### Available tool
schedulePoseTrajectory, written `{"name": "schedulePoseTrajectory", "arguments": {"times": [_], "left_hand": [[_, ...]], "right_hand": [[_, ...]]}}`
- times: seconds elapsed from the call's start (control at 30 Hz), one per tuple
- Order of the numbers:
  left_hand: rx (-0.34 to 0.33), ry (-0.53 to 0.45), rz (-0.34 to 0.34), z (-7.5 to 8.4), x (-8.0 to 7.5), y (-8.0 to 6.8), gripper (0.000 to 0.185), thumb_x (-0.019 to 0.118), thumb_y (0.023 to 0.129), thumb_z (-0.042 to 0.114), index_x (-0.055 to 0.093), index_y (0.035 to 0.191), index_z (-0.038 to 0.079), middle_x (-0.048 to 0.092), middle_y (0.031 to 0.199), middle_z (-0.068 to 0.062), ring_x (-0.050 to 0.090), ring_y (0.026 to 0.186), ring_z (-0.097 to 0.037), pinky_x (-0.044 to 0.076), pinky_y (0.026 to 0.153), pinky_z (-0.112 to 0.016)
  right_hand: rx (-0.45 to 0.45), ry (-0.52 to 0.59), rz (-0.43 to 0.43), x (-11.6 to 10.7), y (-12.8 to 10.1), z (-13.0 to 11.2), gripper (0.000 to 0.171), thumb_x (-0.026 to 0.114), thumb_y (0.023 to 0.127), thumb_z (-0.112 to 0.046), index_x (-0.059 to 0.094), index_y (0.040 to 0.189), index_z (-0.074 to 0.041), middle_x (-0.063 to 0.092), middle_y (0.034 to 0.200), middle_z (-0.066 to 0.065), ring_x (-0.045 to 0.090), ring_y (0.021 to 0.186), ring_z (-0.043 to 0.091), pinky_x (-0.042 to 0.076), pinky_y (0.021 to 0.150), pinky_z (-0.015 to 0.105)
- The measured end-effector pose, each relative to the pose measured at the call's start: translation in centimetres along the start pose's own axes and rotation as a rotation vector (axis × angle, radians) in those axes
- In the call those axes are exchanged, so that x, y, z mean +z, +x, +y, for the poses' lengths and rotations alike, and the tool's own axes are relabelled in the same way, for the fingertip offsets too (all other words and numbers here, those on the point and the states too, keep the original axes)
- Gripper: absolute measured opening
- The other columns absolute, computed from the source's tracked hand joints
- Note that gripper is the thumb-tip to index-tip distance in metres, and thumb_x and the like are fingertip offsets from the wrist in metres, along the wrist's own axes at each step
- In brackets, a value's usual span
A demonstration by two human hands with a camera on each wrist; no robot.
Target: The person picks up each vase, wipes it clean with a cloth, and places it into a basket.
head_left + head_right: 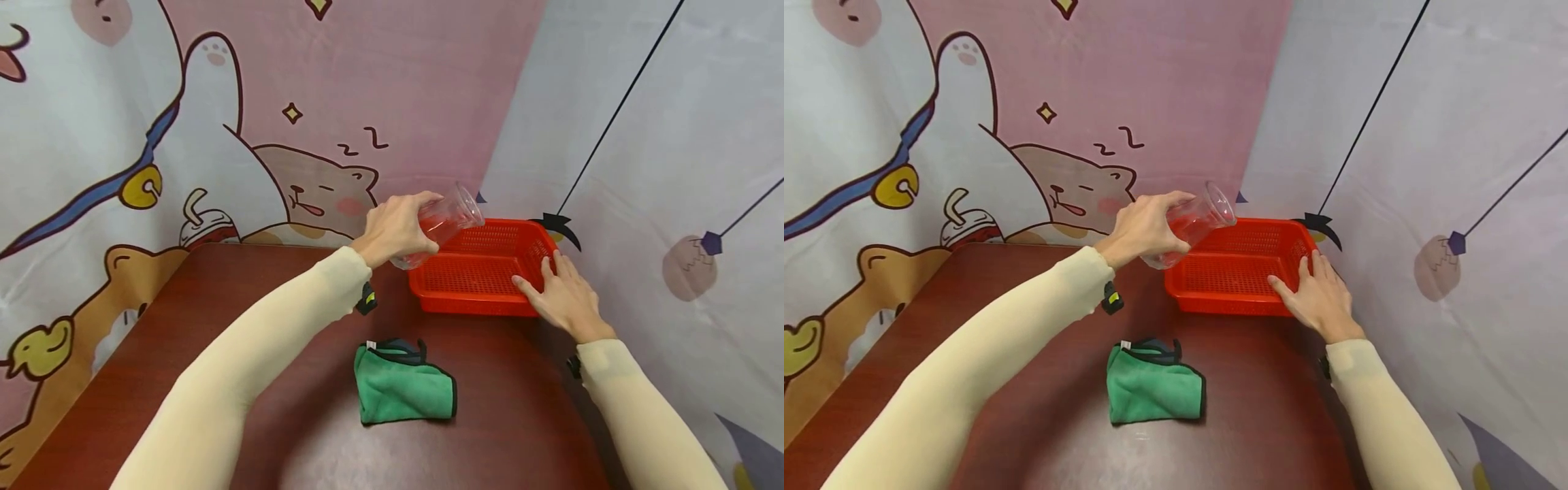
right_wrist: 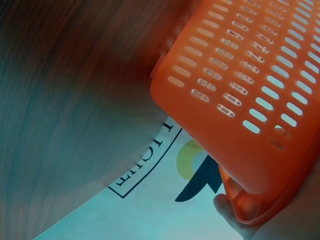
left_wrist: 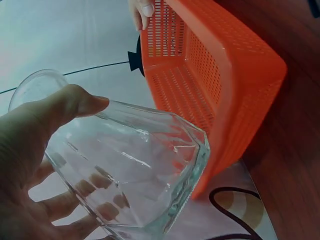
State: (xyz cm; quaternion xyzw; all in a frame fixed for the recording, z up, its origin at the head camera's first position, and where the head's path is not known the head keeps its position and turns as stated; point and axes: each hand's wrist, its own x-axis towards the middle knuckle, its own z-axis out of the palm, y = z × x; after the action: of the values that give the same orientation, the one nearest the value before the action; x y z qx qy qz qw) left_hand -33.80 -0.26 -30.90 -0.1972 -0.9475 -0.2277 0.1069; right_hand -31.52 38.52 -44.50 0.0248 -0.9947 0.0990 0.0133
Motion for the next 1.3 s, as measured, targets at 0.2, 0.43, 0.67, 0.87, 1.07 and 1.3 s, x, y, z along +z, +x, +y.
{"name": "schedulePoseTrajectory", "arguments": {"times": [0.2, 0.43, 0.67, 0.87, 1.07, 1.3], "left_hand": [[0.018, 0.072, -0.085, 1.9, 1.7, 2.0, 0.091, 0.102, 0.086, 0.045, 0.061, 0.168, 0.044, 0.075, 0.157, 0.006, 0.076, 0.126, -0.022, 0.064, 0.092, -0.052], [0.045, 0.129, -0.137, 3.8, 3.0, 3.5, 0.089, 0.104, 0.087, 0.041, 0.064, 0.166, 0.043, 0.074, 0.159, 0.007, 0.074, 0.129, -0.021, 0.063, 0.096, -0.051], [0.031, 0.182, -0.199, 4.7, 3.8, 4.5, 0.09, 0.103, 0.087, 0.039, 0.063, 0.168, 0.046, 0.075, 0.158, 0.006, 0.073, 0.128, -0.02, 0.064, 0.094, -0.048], [0.052, 0.179, -0.212, 5.2, 4.6, 4.8, 0.089, 0.102, 0.089, 0.038, 0.062, 0.168, 0.042, 0.078, 0.153, 0.004, 0.073, 0.123, -0.018, 0.064, 0.091, -0.044], [0.068, 0.186, -0.225, 5.8, 5.3, 4.8, 0.09, 0.103, 0.089, 0.041, 0.062, 0.169, 0.037, 0.077, 0.154, 0.003, 0.074, 0.123, -0.018, 0.065, 0.091, -0.043], [0.063, 0.206, -0.268, 6.0, 5.8, 4.9, 0.09, 0.104, 0.089, 0.042, 0.059, 0.166, 0.03, 0.079, 0.138, 0.002, 0.073, 0.115, -0.017, 0.063, 0.087, -0.04]], "right_hand": [[-0.004, 0.008, -0.001, 0.0, -0.1, 0.1, 0.119, 0.033, 0.11, -0.089, 0.02, 0.183, 0.005, 0.002, 0.191, 0.037, 0.01, 0.176, 0.063, 0.019, 0.136, 0.088], [0.008, 0.003, -0.014, -0.2, -0.2, 0.1, 0.115, 0.036, 0.112, -0.085, 0.018, 0.183, 0.004, 0.002, 0.191, 0.038, 0.011, 0.175, 0.064, 0.02, 0.135, 0.089], [0.007, 0.0, -0.006, -0.1, -0.3, 0.0, 0.115, 0.037, 0.112, -0.085, 0.02, 0.183, 0.004, 0.004, 0.191, 0.038, 0.013, 0.174, 0.064, 0.022, 0.134, 0.089], [0.005, -0.002, 0.001, -0.2, -0.2, 0.1, 0.116, 0.035, 0.111, -0.086, 0.02, 0.183, 0.004, 0.004, 0.192, 0.037, 0.013, 0.175, 0.064, 0.023, 0.133, 0.089], [0.016, 0.004, 0.006, -0.2, -0.3, 0.2, 0.118, 0.036, 0.11, -0.088, 0.021, 0.183, 0.003, 0.004, 0.192, 0.035, 0.012, 0.175, 0.063, 0.024, 0.133, 0.09], [0.01, -0.007, 0.008, -0.1, -0.2, 0.2, 0.116, 0.038, 0.111, -0.086, 0.021, 0.183, 0.002, 0.006, 0.192, 0.036, 0.013, 0.175, 0.063, 0.024, 0.133, 0.088]]}}
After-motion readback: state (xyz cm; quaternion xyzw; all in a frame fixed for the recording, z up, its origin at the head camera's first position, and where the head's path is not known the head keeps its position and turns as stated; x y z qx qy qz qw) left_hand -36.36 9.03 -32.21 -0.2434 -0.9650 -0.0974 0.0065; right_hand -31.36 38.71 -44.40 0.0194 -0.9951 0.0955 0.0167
